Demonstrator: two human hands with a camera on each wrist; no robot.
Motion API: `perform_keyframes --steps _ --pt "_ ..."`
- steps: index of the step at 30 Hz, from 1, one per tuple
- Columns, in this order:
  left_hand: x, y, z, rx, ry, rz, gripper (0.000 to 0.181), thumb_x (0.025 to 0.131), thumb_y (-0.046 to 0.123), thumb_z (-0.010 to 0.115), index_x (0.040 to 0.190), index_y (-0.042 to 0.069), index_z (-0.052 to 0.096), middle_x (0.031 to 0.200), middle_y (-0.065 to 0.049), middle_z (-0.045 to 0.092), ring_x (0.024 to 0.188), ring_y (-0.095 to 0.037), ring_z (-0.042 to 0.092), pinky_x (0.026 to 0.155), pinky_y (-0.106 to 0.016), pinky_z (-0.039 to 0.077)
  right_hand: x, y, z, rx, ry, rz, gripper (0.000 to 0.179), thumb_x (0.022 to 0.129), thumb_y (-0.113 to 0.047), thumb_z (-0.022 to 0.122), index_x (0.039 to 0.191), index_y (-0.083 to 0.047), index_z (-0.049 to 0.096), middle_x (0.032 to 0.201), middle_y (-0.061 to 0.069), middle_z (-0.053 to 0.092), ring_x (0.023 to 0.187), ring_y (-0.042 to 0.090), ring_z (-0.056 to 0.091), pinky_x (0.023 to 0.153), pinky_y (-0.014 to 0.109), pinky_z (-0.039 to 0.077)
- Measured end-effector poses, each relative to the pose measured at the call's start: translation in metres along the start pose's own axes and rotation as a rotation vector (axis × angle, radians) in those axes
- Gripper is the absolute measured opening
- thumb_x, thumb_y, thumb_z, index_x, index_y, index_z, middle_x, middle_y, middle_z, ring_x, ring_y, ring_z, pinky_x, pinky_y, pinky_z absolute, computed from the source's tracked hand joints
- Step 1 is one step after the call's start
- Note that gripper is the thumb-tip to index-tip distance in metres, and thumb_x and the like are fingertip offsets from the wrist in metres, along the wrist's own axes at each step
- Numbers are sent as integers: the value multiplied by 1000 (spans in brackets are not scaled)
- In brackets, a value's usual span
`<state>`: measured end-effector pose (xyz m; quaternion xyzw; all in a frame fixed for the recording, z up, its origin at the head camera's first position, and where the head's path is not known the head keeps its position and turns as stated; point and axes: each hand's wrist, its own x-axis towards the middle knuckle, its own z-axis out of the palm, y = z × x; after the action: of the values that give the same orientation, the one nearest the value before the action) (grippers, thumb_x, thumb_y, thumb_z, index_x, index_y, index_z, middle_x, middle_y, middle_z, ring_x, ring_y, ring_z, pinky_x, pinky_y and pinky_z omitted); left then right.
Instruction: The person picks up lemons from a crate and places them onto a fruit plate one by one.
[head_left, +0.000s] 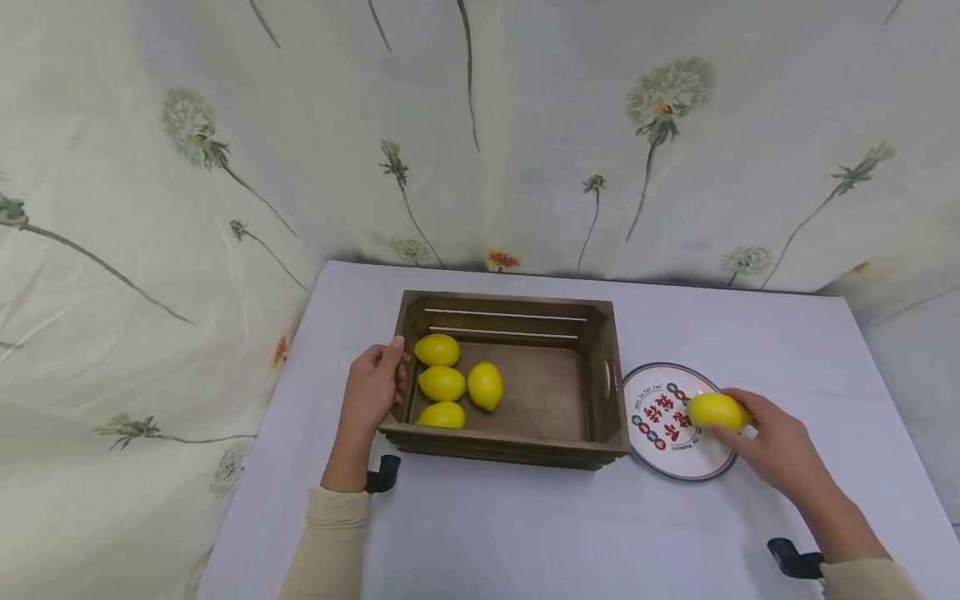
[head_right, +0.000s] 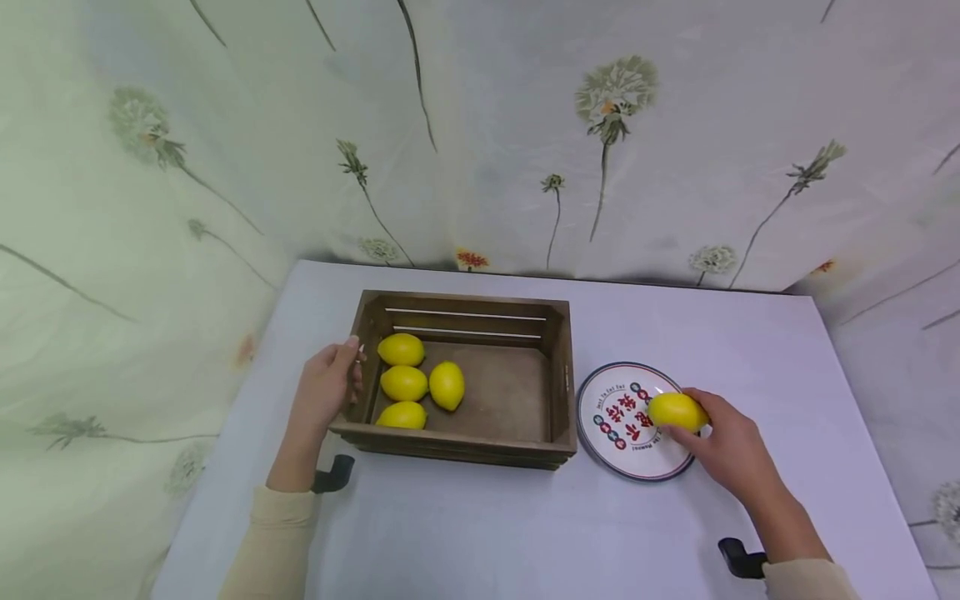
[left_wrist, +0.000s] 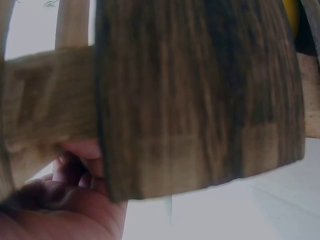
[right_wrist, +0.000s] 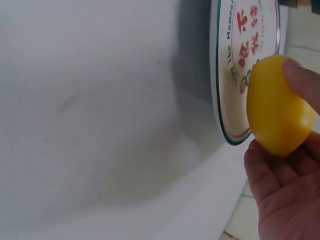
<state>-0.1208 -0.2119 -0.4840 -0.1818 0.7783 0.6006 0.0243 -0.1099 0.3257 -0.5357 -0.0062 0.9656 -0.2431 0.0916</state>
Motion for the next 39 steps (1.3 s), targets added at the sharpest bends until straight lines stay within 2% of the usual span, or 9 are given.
perform_keyframes --steps 7,16,22,30,35,39 --pt "0 -3 0 1 3 -4 52 109 48 51 112 -1 66 78 -7 58 67 -22 55 58 -28 52 -3 8 7 -7 -11 14 75 95 -33 79 148 7 45 140 38 49 121 57 47 97 72 45" --pt "2 -1 1 0 -5 2 53 109 50 52 112 -1 66 78 -8 58 64 -22 54 58 -29 52 -8 14 11 -19 -48 69 85 97 -44 74 155 5 36 146 41 43 126 62 43 98 74 42" --pt "3 0 0 10 -6 -8 53 109 50 51 112 0 66 79 -8 58 64 -22 54 58 -28 52 -11 14 12 1 -83 49 89 95 -40 78 156 7 33 149 42 38 132 63 36 102 77 34" --pt "1 -1 -1 4 6 -8 52 109 50 51 112 0 66 78 -8 59 65 -23 55 58 -28 52 -10 14 12 3 -50 -5 89 92 -34 81 155 9 34 148 41 40 132 63 37 101 78 34" --pt "1 -1 -1 -3 4 -10 52 109 50 52 111 0 66 78 -8 59 65 -22 55 58 -27 52 -10 14 9 -4 -72 11 94 92 -41 81 156 7 32 149 42 38 132 63 36 101 78 34" --pt "1 0 0 -8 3 -16 51 109 50 52 110 2 66 78 -7 59 65 -21 55 57 -27 52 -12 11 3 -20 -69 28 100 90 -48 81 158 5 29 149 43 36 127 65 40 96 78 39"
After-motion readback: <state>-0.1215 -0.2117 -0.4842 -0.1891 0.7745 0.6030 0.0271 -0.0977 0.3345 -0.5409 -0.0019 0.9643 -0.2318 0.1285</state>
